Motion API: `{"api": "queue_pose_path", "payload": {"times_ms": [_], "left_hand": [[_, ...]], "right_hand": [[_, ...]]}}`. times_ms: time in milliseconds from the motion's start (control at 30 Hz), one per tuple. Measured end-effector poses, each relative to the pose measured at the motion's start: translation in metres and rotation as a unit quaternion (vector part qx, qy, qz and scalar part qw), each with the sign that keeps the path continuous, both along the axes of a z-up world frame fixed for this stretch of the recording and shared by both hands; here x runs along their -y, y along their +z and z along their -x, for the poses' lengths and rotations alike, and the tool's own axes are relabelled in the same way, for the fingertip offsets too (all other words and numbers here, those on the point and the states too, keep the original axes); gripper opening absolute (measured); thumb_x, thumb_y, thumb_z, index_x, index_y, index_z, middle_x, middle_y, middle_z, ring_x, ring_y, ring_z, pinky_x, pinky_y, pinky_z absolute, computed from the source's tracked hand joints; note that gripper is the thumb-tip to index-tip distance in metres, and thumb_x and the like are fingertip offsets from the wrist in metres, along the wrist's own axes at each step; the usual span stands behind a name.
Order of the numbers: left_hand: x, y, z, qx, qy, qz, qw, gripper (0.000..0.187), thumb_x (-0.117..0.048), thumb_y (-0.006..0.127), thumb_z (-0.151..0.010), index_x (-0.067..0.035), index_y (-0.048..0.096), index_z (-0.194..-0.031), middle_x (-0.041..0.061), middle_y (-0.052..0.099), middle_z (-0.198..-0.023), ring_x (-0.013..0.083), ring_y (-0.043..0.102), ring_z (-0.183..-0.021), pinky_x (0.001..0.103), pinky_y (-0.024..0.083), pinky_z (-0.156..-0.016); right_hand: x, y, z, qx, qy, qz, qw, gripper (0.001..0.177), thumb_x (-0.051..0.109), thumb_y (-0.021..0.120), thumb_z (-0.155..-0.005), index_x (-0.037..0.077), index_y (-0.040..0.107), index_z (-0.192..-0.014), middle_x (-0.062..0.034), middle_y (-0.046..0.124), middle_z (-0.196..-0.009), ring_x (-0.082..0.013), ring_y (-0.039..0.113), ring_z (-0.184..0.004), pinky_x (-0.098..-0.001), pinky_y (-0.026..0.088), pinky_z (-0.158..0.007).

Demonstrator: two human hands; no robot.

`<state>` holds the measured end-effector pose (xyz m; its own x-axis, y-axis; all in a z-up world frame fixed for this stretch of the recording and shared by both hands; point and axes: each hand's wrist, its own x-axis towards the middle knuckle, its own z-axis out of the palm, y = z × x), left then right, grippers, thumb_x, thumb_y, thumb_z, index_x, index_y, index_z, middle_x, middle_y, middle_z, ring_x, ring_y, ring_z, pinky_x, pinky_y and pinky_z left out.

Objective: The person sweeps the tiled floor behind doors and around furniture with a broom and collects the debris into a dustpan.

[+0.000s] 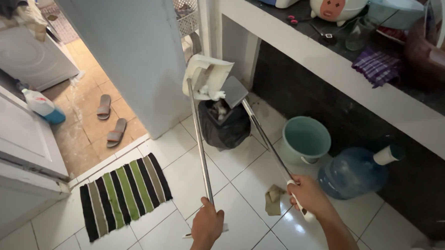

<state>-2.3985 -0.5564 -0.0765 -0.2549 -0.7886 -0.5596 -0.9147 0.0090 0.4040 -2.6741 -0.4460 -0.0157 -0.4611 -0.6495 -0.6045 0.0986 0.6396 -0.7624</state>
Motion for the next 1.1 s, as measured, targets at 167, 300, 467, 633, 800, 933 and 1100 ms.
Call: {"api": "queue_pose_path", "payload": {"times_ms": [167, 300, 467, 633, 800, 933, 1100], "left_hand": [[-0.005, -0.011, 0.002, -0.008, -0.001, 0.017, 1.0, 0.058, -0.03, 0.062, -0.092, 0.004, 0.033, -0.128, 0.021, 0.071, -0.091, 0.0391, 0.071, -0.088, 0.05, 0.057, -0.078], [-0.01, -0.015, -0.003, 0.013, -0.005, 0.006, 1.0, 0.053, -0.029, 0.061, -0.093, 0.004, 0.037, -0.127, 0.019, 0.073, -0.091, 0.0384, 0.073, -0.087, 0.05, 0.058, -0.077], [-0.014, -0.015, -0.01, 0.022, 0.007, 0.022, 0.999, 0.058, -0.027, 0.061, -0.092, 0.004, 0.034, -0.133, 0.019, 0.073, -0.091, 0.0396, 0.072, -0.088, 0.05, 0.056, -0.078], [-0.017, -0.017, -0.011, 0.014, -0.017, 0.047, 0.999, 0.059, -0.028, 0.061, -0.092, 0.006, 0.033, -0.132, 0.02, 0.072, -0.09, 0.0389, 0.072, -0.083, 0.05, 0.058, -0.074], [-0.015, -0.025, -0.019, 0.032, -0.036, 0.064, 0.997, 0.046, -0.024, 0.057, -0.092, 0.003, 0.039, -0.124, 0.02, 0.073, -0.084, 0.0388, 0.073, -0.079, 0.05, 0.058, -0.072], [-0.016, -0.028, -0.025, 0.056, -0.045, 0.062, 0.995, 0.043, -0.022, 0.055, -0.093, 0.004, 0.04, -0.125, 0.02, 0.074, -0.083, 0.0383, 0.073, -0.079, 0.05, 0.058, -0.072], [-0.02, -0.033, -0.033, 0.05, -0.052, 0.068, 0.995, 0.057, -0.023, 0.056, -0.092, 0.007, 0.035, -0.135, 0.019, 0.073, -0.082, 0.038, 0.073, -0.079, 0.05, 0.058, -0.071]], "right_hand": [[0.0, -0.004, 0.0, -0.004, 0.006, 0.0, 1.0, 0.016, 0.007, 0.056, -0.09, -0.007, 0.063, -0.086, -0.0092, 0.058, -0.067, -0.0162, 0.055, -0.051, -0.0323, 0.042, -0.042], [-0.001, -0.007, 0.001, 0.023, -0.013, 0.015, 1.0, 0.014, 0.006, 0.056, -0.089, -0.006, 0.064, -0.086, -0.0076, 0.058, -0.069, -0.0152, 0.055, -0.052, -0.032, 0.04, -0.041], [-0.001, -0.004, 0.0, 0.011, -0.001, 0.016, 1.0, 0.016, 0.008, 0.057, -0.088, -0.005, 0.064, -0.083, -0.0067, 0.058, -0.063, -0.0145, 0.054, -0.05, -0.0315, 0.041, -0.041], [-0.002, 0.011, -0.007, -0.025, 0.013, -0.02, 0.999, 0.018, 0.012, 0.056, -0.089, -0.002, 0.064, -0.08, -0.0078, 0.057, -0.055, -0.0159, 0.052, -0.044, -0.0319, 0.037, -0.04], [0.001, 0.013, -0.009, -0.024, 0.018, -0.013, 0.999, 0.02, 0.014, 0.055, -0.09, -0.001, 0.063, -0.08, -0.0063, 0.056, -0.056, -0.0149, 0.052, -0.045, -0.0322, 0.038, -0.04], [-0.001, 0.016, -0.01, -0.03, 0.016, -0.039, 0.999, 0.02, 0.015, 0.054, -0.091, 0.0, 0.062, -0.081, -0.0067, 0.055, -0.056, -0.0151, 0.051, -0.045, -0.0315, 0.037, -0.042], [-0.003, 0.007, -0.008, -0.016, 0.011, 0.002, 1.0, 0.018, 0.013, 0.055, -0.089, -0.002, 0.063, -0.081, -0.0042, 0.057, -0.059, -0.0137, 0.053, -0.048, -0.0318, 0.04, -0.042]]}}
